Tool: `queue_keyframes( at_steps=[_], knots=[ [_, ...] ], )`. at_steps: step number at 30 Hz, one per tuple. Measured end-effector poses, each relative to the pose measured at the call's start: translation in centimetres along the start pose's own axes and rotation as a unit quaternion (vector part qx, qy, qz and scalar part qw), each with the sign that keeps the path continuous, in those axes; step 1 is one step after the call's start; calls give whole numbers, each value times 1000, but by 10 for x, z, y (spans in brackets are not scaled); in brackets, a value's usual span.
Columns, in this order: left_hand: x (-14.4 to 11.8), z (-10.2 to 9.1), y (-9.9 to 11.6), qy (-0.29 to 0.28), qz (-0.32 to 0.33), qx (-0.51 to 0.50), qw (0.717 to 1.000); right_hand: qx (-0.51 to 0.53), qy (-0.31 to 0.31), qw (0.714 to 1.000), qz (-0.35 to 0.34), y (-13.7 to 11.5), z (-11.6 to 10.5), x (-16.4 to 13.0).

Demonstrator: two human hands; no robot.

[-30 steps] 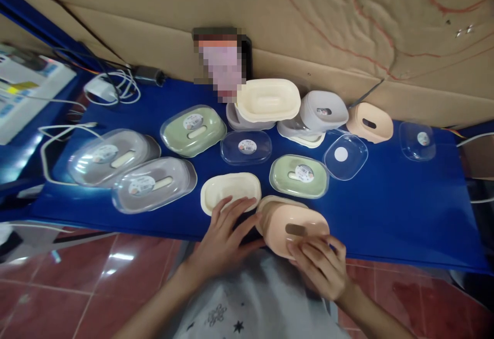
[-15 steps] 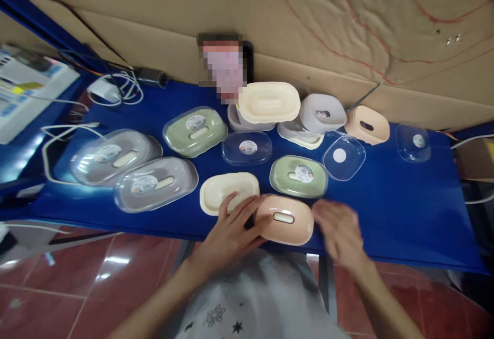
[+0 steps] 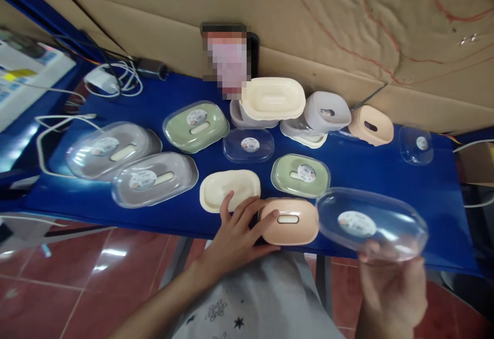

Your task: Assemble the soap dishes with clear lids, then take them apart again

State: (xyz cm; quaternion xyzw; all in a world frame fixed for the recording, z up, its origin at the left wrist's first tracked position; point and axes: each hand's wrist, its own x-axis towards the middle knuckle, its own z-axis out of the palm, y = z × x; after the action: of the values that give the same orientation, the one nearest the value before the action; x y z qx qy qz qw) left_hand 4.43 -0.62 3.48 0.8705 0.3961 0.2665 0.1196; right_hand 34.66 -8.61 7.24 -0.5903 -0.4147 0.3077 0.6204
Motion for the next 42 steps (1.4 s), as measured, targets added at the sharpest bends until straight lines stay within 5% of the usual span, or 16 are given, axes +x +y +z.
queue_keyframes(
  at_steps=[4,8,15,19,22,30,42],
  knots=[
    [-4,4,2,19,46,3,999,6,-68,993,100,15,20,-33],
    [-6,2,-1,-27,94,1,995,-77,-62,990,105,28,36,-44],
    [-7,-1,-16,-52,92,-68,992,-289,-119,946,-89,34,28,-40],
    [-7,1,-20,-67,80,-77,992,-371,-290,837,-279,36,33,-21],
    [-8,1,-20,-86,67,-84,990,-402,-318,792,-332,38,39,-7],
    [-12,2,-14,-72,71,-88,991,-394,-298,786,-371,43,28,-8],
    [5,2,-7,-70,68,-64,993,-395,-272,809,-341,48,29,-6]
  ],
)
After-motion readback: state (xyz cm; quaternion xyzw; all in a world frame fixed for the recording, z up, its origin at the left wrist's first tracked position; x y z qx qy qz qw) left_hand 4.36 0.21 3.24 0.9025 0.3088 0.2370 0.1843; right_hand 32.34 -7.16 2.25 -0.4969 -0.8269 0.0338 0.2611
